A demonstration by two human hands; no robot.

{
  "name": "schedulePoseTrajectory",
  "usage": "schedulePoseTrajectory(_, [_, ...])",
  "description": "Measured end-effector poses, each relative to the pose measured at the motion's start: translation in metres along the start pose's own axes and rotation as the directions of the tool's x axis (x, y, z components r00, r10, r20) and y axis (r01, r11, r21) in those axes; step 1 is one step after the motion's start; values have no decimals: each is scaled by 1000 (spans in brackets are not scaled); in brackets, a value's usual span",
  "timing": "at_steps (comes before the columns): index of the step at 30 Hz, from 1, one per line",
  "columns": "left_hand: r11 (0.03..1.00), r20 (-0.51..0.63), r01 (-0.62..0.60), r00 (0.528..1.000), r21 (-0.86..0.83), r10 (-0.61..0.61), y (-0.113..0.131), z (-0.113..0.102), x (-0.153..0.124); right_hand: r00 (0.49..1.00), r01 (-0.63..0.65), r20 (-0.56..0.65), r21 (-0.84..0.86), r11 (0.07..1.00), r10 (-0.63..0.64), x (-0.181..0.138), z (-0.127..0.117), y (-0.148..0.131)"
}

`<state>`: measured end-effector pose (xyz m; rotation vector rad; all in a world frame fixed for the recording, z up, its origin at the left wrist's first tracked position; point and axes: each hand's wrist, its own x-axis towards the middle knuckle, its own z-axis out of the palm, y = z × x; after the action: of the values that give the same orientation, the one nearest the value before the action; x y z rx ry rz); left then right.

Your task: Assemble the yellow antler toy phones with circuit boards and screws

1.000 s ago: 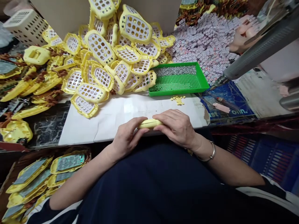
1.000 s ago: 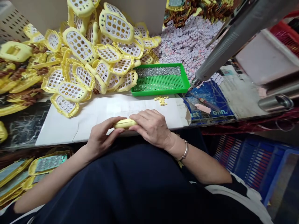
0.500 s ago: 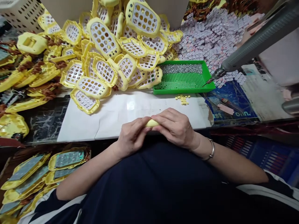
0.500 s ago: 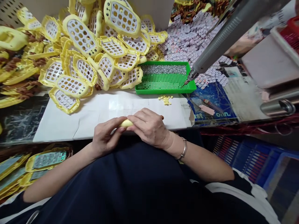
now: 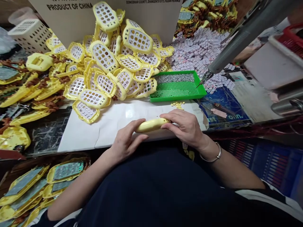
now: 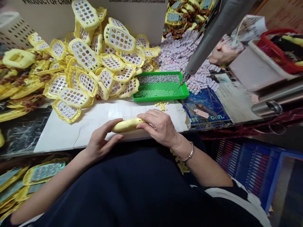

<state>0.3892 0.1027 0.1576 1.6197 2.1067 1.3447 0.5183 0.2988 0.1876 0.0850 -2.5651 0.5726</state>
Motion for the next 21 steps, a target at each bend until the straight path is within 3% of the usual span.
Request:
schedulePoseTrajectory(2, [992, 36, 103, 994, -75, -101, 4, -1, 7, 1000, -9, 6, 5, 1000, 9, 4, -2, -1])
schedulePoseTrajectory(4, [891, 135, 347, 938, -293, -320, 9, -1, 16, 1000, -19, -20, -17, 1000, 18, 9, -6, -1])
schedulePoseTrajectory(5, [755, 231, 499, 866, -425, -442, 11, 0, 20, 998, -25, -56, -44, 999, 23, 11, -9, -1])
schedulePoseTrajectory(7, [362, 449, 718, 670, -594, -592, 13, 2, 29, 992, -8, -126, -111, 994, -6, 14, -14, 1])
schedulePoseTrajectory(8, [188, 531, 764, 582, -618, -617, 14, 2, 32, 989, 24, -138, -141, 990, -44, 15, -14, 1])
schedulePoseTrajectory(10, [-1, 610, 789, 473, -614, -636, 13, 3, 37, 980, 141, -111, -182, 973, -163, 13, -11, 3])
schedulePoseTrajectory(14, [-107, 634, 775, 419, -622, -649, 16, 2, 42, 932, 337, -62, -211, 918, -357, 10, 8, 6])
schedulePoseTrajectory(17, [-178, 650, 756, 388, -630, -654, 21, 1, 44, 933, 333, -75, -198, 922, -353, 11, 15, 4])
schedulePoseTrajectory(21, [-220, 649, 717, 399, -661, -648, 26, 2, 44, 930, 319, -122, -199, 927, -347, 13, 16, 0])
